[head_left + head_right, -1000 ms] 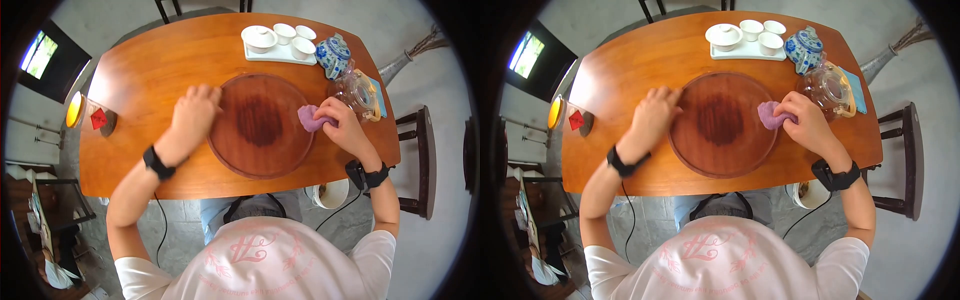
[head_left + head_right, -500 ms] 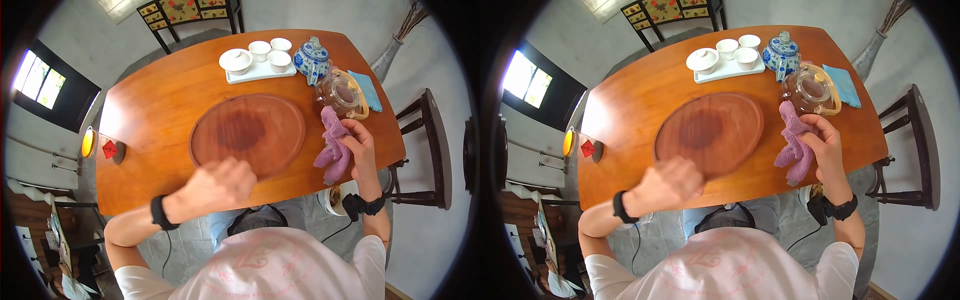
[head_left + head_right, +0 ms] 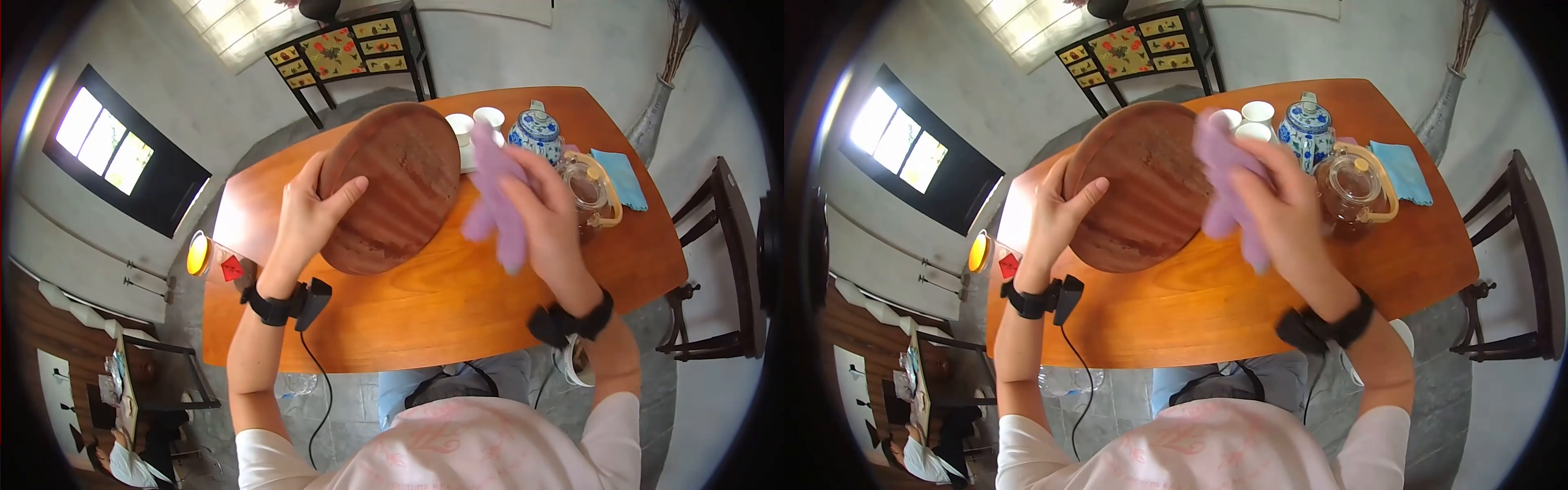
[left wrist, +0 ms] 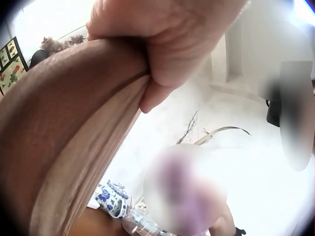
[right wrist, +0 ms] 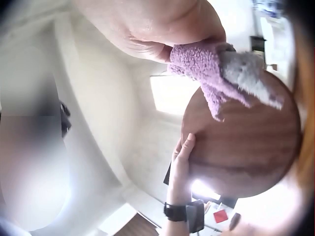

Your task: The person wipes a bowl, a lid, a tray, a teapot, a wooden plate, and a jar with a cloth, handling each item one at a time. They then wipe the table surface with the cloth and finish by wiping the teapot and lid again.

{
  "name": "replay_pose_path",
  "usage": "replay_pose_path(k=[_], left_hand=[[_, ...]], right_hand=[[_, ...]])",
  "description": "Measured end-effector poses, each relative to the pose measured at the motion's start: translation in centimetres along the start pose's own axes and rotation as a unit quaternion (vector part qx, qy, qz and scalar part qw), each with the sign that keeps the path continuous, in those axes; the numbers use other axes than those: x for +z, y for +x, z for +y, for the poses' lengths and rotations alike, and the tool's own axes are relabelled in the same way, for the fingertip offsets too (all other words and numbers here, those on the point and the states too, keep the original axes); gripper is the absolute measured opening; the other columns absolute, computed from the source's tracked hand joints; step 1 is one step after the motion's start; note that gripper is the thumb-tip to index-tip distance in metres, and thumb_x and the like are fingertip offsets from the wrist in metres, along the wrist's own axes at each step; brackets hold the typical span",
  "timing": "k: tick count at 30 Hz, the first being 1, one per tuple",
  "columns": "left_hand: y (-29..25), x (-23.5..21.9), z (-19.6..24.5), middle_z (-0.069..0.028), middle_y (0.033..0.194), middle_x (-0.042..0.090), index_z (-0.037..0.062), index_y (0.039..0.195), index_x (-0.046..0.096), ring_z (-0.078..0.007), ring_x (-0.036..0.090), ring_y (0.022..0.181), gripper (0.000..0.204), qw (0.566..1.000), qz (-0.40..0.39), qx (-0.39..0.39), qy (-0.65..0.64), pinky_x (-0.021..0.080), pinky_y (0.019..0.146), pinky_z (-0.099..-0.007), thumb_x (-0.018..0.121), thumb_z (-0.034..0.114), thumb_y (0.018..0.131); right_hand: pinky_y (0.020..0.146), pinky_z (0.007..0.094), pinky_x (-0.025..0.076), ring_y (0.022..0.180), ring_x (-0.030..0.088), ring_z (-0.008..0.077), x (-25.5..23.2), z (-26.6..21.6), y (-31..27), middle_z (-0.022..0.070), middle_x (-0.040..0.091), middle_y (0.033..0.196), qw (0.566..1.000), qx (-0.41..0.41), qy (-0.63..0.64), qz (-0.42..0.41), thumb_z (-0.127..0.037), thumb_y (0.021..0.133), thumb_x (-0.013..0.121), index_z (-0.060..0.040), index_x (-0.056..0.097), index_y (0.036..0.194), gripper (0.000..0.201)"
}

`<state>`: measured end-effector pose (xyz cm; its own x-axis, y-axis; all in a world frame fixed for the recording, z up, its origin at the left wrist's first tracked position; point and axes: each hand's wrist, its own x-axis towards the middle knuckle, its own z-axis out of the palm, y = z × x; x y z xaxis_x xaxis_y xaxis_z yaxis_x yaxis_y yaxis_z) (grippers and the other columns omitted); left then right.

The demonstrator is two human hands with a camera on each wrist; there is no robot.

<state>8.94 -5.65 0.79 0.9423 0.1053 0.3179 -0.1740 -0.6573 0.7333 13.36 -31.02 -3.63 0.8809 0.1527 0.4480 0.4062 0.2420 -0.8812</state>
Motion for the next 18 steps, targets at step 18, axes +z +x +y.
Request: replay_pose_path(k=[18], left_hand=[[-7.3,-3.2,0.1,-0.0055,0.100,0.062,-0.0033,0.113,0.057,-0.0112,0.056,0.090,0.038,0.976,0.174,0.059,-0.115,0.044,0.081,-0.0250,0.071,0.011,0.080]], right_hand=[[0.061,0.0223,0.044,0.070,0.056,0.0081,3.3,6.0,5.7,0.0031,0.060,0.078,0.983,0.170,0.057,-0.046,-0.003,0.084,0.047,0.0044,0.063,0.094,0.020]])
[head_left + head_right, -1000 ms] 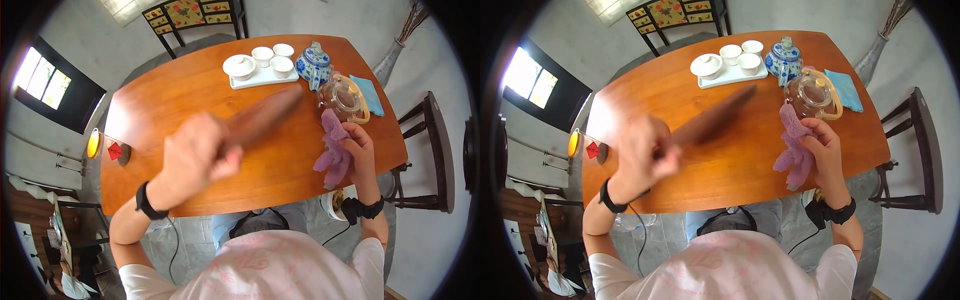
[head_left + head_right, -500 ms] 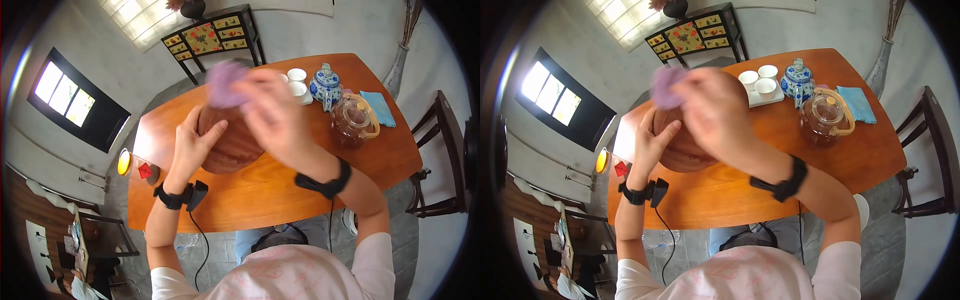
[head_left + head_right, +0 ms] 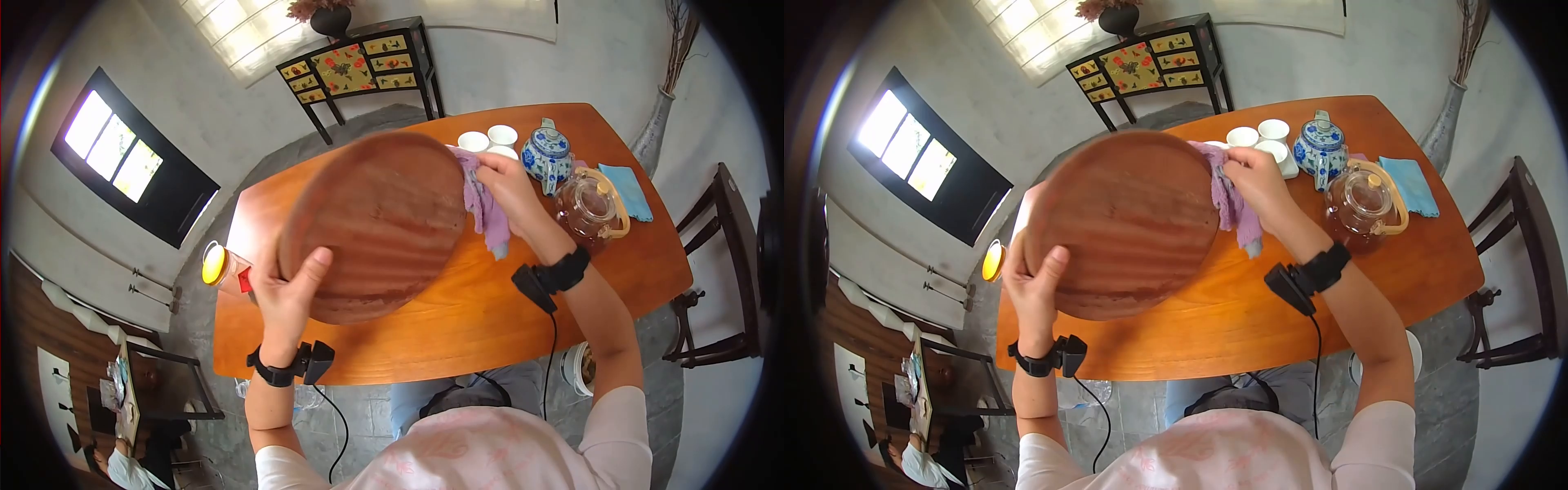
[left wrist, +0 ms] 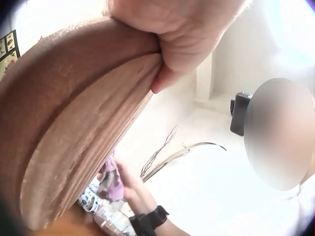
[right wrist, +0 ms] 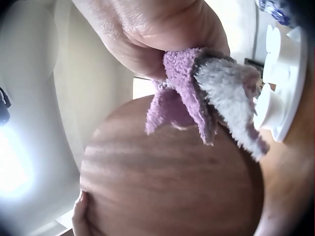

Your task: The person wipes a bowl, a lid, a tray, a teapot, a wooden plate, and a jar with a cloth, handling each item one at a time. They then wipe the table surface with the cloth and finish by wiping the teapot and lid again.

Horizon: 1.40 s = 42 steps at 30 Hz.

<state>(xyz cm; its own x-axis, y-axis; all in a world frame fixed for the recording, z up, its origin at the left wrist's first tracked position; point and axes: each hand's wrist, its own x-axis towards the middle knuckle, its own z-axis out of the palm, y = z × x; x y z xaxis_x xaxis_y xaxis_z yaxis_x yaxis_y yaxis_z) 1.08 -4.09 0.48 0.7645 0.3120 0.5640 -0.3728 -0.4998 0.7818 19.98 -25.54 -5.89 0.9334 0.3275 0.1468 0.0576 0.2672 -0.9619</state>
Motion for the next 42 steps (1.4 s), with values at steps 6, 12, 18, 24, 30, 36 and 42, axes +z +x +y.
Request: replay_pose_path(k=[6,12,18,24,30,36,42], left_hand=[[1.0,-0.7,-0.3,-0.0040,0.104,0.060,-0.0005,0.116,0.055,-0.0102,0.055,0.094,0.039,0.992,0.078,-0.020,-0.098,0.042,0.085,-0.0240,0.066,0.020,0.085],[2.1,0.7,-0.9,-0.0054,0.107,0.059,0.0013,0.110,0.055,-0.0129,0.054,0.097,0.029,0.966,0.188,0.006,-0.177,0.041,0.088,-0.0270,0.063,0.017,0.087],[1.3,4.1,-1.7,-0.0056,0.113,0.055,0.0024,0.117,0.049,-0.0132,0.049,0.103,0.033,0.947,0.263,0.039,-0.182,0.037,0.093,-0.0280,0.060,0.019,0.090],[0.5,3.5,-3.1,-0.0039,0.113,0.056,0.0052,0.117,0.051,-0.0131,0.051,0.104,0.033,0.950,0.196,-0.038,-0.241,0.038,0.093,-0.0281,0.060,0.021,0.090],[-1.0,1.1,-3.5,-0.0028,0.107,0.058,0.0039,0.114,0.051,-0.0101,0.051,0.099,0.033,0.965,0.150,-0.074,-0.202,0.039,0.090,-0.0258,0.064,0.017,0.087],[-1.6,2.1,-2.7,-0.0023,0.103,0.059,0.0042,0.111,0.052,-0.0089,0.053,0.094,0.029,0.955,0.118,-0.136,-0.237,0.043,0.084,-0.0241,0.064,0.017,0.087],[-1.0,1.5,-3.4,-0.0017,0.101,0.060,0.0058,0.107,0.053,-0.0077,0.054,0.091,0.025,0.934,0.142,-0.162,-0.286,0.045,0.081,-0.0235,0.062,0.020,0.089]], right_hand=[[0.060,0.0297,0.050,0.067,0.059,0.0141,1.7,1.2,-3.2,0.0044,0.060,0.080,0.986,0.070,0.149,0.026,-0.004,0.087,0.042,-0.0019,0.057,0.095,0.017],[0.062,0.0335,0.051,0.068,0.058,0.0168,6.1,3.9,-6.8,0.0049,0.058,0.078,0.927,0.249,0.277,-0.043,-0.009,0.090,0.044,-0.0071,0.056,0.093,0.012],[0.066,0.0319,0.052,0.077,0.062,0.0165,12.3,4.5,-9.8,0.0069,0.062,0.089,0.894,0.289,0.339,-0.052,-0.015,0.092,0.048,-0.0078,0.054,0.103,0.014],[0.071,0.0281,0.049,0.079,0.059,0.0132,10.6,3.0,-12.1,0.0051,0.059,0.092,0.909,0.265,0.195,-0.257,-0.010,0.093,0.042,-0.0018,0.054,0.112,0.024],[0.067,0.0260,0.050,0.076,0.060,0.0128,3.9,-4.0,-7.4,0.0050,0.062,0.092,0.995,-0.042,0.041,-0.086,-0.008,0.089,0.046,-0.0018,0.055,0.114,0.027],[0.084,0.0354,0.045,0.096,0.054,0.0290,7.4,-2.6,1.2,0.0155,0.056,0.097,0.825,-0.432,-0.360,0.055,-0.006,0.082,0.051,0.0014,0.056,0.103,0.023],[0.084,0.0402,0.044,0.096,0.055,0.0262,9.4,3.2,-11.9,0.0136,0.058,0.097,0.641,-0.572,-0.440,-0.260,-0.011,0.078,0.053,-0.0019,0.057,0.090,0.016]])
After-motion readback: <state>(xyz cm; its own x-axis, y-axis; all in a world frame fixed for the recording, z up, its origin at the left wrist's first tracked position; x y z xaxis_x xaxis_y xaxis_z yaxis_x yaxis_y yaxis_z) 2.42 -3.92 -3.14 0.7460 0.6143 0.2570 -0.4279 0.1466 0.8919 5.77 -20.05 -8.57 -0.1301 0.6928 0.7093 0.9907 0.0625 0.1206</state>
